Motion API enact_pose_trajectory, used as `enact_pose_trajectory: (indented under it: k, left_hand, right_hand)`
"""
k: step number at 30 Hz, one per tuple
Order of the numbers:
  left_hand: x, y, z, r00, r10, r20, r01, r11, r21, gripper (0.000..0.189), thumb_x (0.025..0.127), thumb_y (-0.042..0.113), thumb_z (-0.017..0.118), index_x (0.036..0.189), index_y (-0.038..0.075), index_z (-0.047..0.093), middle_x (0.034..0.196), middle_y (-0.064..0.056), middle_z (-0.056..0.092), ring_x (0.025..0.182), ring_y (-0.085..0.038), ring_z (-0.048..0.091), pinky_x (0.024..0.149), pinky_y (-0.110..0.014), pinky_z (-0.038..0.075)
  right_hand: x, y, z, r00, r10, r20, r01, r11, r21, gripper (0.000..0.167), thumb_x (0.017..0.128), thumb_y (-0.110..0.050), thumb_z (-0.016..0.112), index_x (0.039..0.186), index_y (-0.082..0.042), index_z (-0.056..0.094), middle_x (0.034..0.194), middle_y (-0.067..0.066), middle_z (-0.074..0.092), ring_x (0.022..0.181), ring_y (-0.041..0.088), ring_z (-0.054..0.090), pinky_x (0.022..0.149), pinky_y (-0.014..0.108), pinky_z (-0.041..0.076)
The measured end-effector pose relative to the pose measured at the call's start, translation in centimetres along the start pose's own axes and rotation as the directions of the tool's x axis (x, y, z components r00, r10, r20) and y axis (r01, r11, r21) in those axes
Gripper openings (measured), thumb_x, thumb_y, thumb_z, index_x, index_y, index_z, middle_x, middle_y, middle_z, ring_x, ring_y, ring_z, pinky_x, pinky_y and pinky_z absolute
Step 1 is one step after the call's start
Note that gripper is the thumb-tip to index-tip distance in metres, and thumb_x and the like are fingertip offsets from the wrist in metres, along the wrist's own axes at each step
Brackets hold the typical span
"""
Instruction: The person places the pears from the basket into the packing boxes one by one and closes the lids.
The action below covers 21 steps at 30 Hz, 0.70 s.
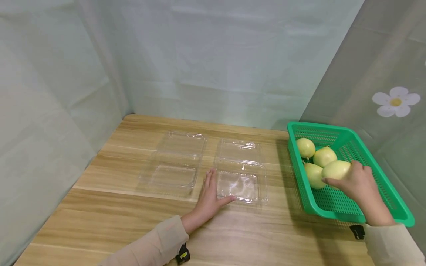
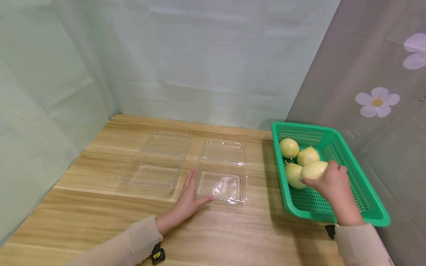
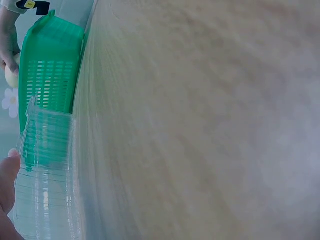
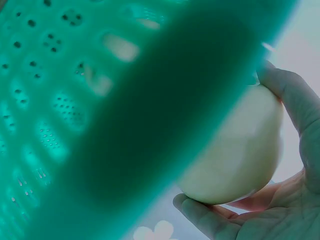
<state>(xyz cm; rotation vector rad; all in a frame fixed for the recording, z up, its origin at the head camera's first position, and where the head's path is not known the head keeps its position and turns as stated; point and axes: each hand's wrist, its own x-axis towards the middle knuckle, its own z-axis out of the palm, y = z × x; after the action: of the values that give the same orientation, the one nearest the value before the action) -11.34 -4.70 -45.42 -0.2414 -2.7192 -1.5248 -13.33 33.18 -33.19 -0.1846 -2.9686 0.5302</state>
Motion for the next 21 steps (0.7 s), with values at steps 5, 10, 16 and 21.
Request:
enact_pose_trajectory:
  k: [5, 10, 16, 21]
  left_hand:
    - [0.0, 0.0, 0.0, 1.0, -0.002, 0.003, 0.002, 1.0, -0.002, 0.108, 0.076, 0.038, 0.077, 0.15, -0.005, 0.011, 0.158, -0.022, 0.004, 0.145, -0.04, 0.004, 0.115, -0.059, 0.013]
    - [0.0, -0.1, 0.1, 1.0, 0.0, 0.001, 0.0, 1.0, 0.002, 0.11, 0.075, 0.038, 0.078, 0.15, -0.005, 0.01, 0.158, -0.022, 0.004, 0.144, -0.041, 0.005, 0.115, -0.059, 0.014]
    - [0.0, 0.0, 0.1, 1.0, -0.001, -0.01, 0.0, 1.0, -0.008, 0.11, 0.075, 0.037, 0.079, 0.15, -0.004, 0.01, 0.157, -0.023, 0.005, 0.144, -0.043, 0.007, 0.114, -0.059, 0.016]
    - [0.0, 0.1, 0.1, 1.0, 0.0, -0.008, 0.0, 1.0, -0.011, 0.11, 0.074, 0.037, 0.079, 0.15, -0.005, 0.01, 0.157, -0.024, 0.006, 0.144, -0.043, 0.008, 0.114, -0.059, 0.016]
  right_hand:
    - [-0.2, -0.7, -0.1, 1.0, -0.014, -0.008, 0.014, 1.0, 0.018, 0.094, 0.07, -0.04, 0.08, 0.118, 0.027, 0.034, 0.1, 0.043, 0.042, 0.088, 0.049, 0.039, 0.057, 0.048, 0.04]
    - [-0.3, -1.5, -0.2, 1.0, -0.018, 0.001, 0.018, 0.999, 0.028, 0.103, 0.071, -0.041, 0.08, 0.127, 0.028, 0.028, 0.109, 0.047, 0.038, 0.093, 0.051, 0.037, 0.061, 0.053, 0.041]
    - [-0.4, -2.7, -0.3, 1.0, -0.028, 0.003, 0.028, 0.999, 0.038, 0.1, 0.07, -0.042, 0.081, 0.125, 0.025, 0.031, 0.107, 0.043, 0.039, 0.087, 0.046, 0.04, 0.055, 0.045, 0.041]
    - [-0.4, -3.5, -0.2, 0.999, -0.044, -0.004, 0.044, 0.998, 0.053, 0.099, 0.07, -0.039, 0.082, 0.124, 0.026, 0.031, 0.107, 0.043, 0.039, 0.091, 0.047, 0.038, 0.056, 0.047, 0.042]
